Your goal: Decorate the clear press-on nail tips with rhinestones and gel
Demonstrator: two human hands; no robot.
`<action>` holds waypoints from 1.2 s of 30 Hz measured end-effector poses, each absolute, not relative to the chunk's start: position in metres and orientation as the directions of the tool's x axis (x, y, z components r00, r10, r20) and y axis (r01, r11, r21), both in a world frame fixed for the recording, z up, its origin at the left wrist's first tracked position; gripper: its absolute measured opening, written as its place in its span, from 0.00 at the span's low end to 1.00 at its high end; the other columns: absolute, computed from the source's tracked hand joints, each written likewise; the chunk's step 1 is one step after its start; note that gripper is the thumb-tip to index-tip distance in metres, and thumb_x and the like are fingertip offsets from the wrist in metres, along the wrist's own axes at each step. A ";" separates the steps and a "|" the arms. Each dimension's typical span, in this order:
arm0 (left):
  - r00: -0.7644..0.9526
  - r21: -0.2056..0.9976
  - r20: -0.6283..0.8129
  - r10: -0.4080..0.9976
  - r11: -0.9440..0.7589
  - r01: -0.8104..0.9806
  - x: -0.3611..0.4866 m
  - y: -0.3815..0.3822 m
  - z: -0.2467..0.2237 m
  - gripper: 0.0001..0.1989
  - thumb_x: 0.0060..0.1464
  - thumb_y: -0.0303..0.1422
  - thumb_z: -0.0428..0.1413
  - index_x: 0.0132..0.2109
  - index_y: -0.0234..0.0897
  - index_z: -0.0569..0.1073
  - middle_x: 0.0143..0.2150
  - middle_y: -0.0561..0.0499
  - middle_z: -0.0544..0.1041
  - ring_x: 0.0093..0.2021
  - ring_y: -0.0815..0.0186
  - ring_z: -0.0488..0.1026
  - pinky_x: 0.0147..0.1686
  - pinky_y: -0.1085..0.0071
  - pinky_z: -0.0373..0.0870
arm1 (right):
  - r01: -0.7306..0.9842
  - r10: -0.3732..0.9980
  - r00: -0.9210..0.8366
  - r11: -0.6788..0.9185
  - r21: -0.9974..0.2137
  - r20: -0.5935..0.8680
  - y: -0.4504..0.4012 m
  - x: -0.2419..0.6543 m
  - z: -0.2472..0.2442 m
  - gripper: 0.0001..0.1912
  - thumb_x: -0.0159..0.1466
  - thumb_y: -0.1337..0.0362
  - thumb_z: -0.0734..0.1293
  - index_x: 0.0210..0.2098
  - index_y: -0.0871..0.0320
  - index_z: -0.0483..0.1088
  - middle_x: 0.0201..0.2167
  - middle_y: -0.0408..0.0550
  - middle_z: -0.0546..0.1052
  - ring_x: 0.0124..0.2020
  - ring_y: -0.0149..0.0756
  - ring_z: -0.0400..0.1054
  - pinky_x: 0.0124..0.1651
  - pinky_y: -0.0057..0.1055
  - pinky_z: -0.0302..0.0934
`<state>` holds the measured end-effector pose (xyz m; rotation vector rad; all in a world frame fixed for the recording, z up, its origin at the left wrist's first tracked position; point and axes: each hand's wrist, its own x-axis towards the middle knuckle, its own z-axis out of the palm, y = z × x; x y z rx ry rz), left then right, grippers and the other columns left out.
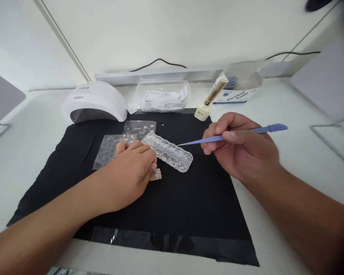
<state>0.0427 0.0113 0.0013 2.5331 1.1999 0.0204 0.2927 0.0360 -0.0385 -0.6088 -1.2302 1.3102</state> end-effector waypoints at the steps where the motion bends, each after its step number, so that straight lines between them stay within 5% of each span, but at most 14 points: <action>1: 0.643 0.304 -0.132 0.755 -0.586 0.751 0.043 0.011 0.002 0.14 0.66 0.29 0.38 0.33 0.37 0.63 0.35 0.48 0.69 0.40 0.58 0.62 0.43 0.54 0.54 | -0.379 0.929 -0.185 0.233 -0.896 0.321 0.036 0.293 -0.039 0.03 0.58 0.64 0.70 0.28 0.56 0.74 0.20 0.43 0.74 0.21 0.34 0.69 0.23 0.32 0.62; 19: 0.629 0.327 -0.106 0.770 -0.571 0.753 0.039 0.012 0.003 0.15 0.66 0.29 0.40 0.32 0.36 0.65 0.35 0.49 0.73 0.42 0.58 0.64 0.42 0.57 0.51 | -0.420 0.938 -0.180 0.198 -0.886 0.295 0.035 0.293 -0.038 0.01 0.56 0.66 0.71 0.29 0.57 0.76 0.19 0.44 0.75 0.21 0.33 0.70 0.24 0.31 0.62; 30: 0.581 0.173 0.171 0.796 -0.604 0.778 0.017 0.010 0.015 0.11 0.65 0.33 0.44 0.38 0.37 0.69 0.38 0.49 0.75 0.43 0.57 0.68 0.41 0.58 0.51 | -0.380 0.945 -0.165 0.203 -0.902 0.282 0.032 0.294 -0.037 0.02 0.57 0.65 0.71 0.28 0.56 0.76 0.19 0.43 0.75 0.21 0.34 0.69 0.25 0.32 0.61; 36: 0.628 0.148 0.175 0.759 -0.650 0.745 0.013 0.003 0.016 0.07 0.63 0.35 0.49 0.42 0.38 0.69 0.41 0.49 0.75 0.44 0.56 0.69 0.42 0.58 0.53 | -0.371 0.936 -0.188 0.212 -0.904 0.297 0.031 0.293 -0.039 0.02 0.58 0.66 0.71 0.29 0.57 0.76 0.20 0.44 0.75 0.22 0.33 0.69 0.25 0.31 0.61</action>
